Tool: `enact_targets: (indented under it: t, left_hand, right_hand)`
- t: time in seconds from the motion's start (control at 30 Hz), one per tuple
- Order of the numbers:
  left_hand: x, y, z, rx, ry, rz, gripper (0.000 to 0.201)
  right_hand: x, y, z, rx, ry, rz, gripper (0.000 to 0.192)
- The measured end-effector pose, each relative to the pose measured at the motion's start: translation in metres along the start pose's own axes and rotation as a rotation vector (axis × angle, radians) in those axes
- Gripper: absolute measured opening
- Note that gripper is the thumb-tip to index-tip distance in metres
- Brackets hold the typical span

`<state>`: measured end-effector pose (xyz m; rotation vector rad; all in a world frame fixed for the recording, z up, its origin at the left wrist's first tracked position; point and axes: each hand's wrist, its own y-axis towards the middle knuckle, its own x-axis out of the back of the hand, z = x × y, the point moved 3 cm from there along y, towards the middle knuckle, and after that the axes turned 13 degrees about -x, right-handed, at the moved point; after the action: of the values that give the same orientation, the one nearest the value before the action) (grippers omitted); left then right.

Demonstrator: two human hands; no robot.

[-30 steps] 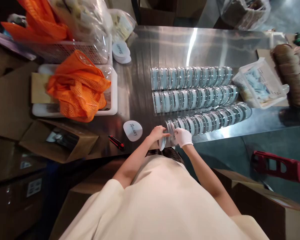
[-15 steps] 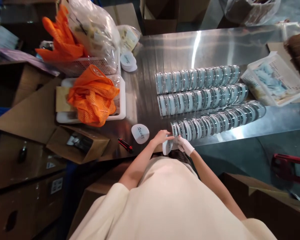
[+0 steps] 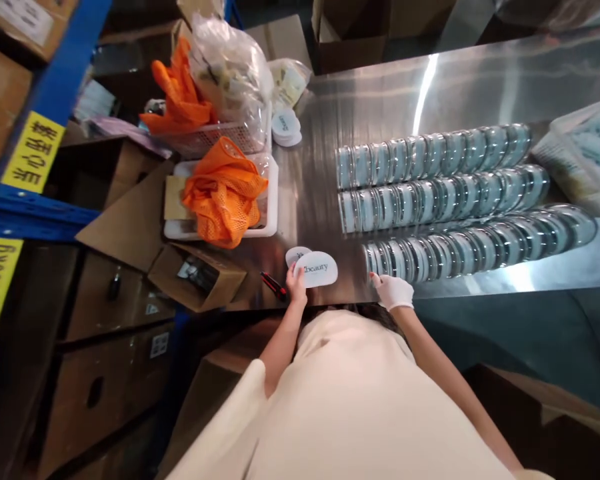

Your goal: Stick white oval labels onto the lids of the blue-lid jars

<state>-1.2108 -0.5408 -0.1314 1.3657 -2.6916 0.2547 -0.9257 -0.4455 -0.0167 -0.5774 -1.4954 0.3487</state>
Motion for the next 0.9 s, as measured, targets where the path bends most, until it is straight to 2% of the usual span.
enact_targets:
  t: [0.1,0.2,0.33,0.4,0.47,0.53,0.63,0.7,0.77,0.83,0.9]
  left_hand:
    - [0.005,0.004,0.009,-0.022,0.167,-0.141,0.042]
    - [0.007,0.004,0.008,-0.041,0.292,-0.192,0.039]
    - [0.012,0.002,0.003,-0.009,0.523,-0.152,0.04]
    - [0.013,-0.001,-0.002,0.003,0.723,-0.136,0.049]
    - [0.007,-0.006,-0.009,-0.052,0.845,-0.119,0.06]
    - [-0.008,-0.017,-0.02,-0.19,0.821,-0.045,0.066]
    - [-0.05,-0.047,-0.034,-0.363,0.587,0.222,0.066]
    - [-0.082,-0.075,-0.038,-0.331,0.419,0.43,0.07]
    - [-0.111,-0.102,-0.037,-0.21,0.319,0.55,0.078]
    - [-0.132,-0.123,-0.035,-0.112,0.288,0.562,0.084]
    - [-0.146,-0.136,-0.034,-0.088,0.309,0.499,0.084]
  right_hand:
    - [0.0,0.002,-0.012,-0.008,0.032,0.015,0.061]
    - [-0.005,-0.002,-0.033,-0.039,0.078,0.018,0.058]
    - [-0.011,-0.012,-0.067,-0.088,0.186,0.011,0.055]
    - [-0.013,-0.015,-0.086,-0.12,0.251,-0.019,0.052]
    - [-0.016,-0.014,-0.111,-0.162,0.342,-0.052,0.05]
    - [-0.017,-0.007,-0.144,-0.217,0.487,-0.099,0.045]
    - [-0.012,0.017,-0.212,-0.308,0.751,-0.219,0.041]
    - [0.001,0.042,-0.265,-0.359,0.86,-0.327,0.047]
    - [0.024,0.073,-0.319,-0.403,0.898,-0.425,0.054]
    - [0.054,0.11,-0.371,-0.458,0.914,-0.498,0.058]
    - [0.089,0.153,-0.416,-0.511,0.931,-0.54,0.058]
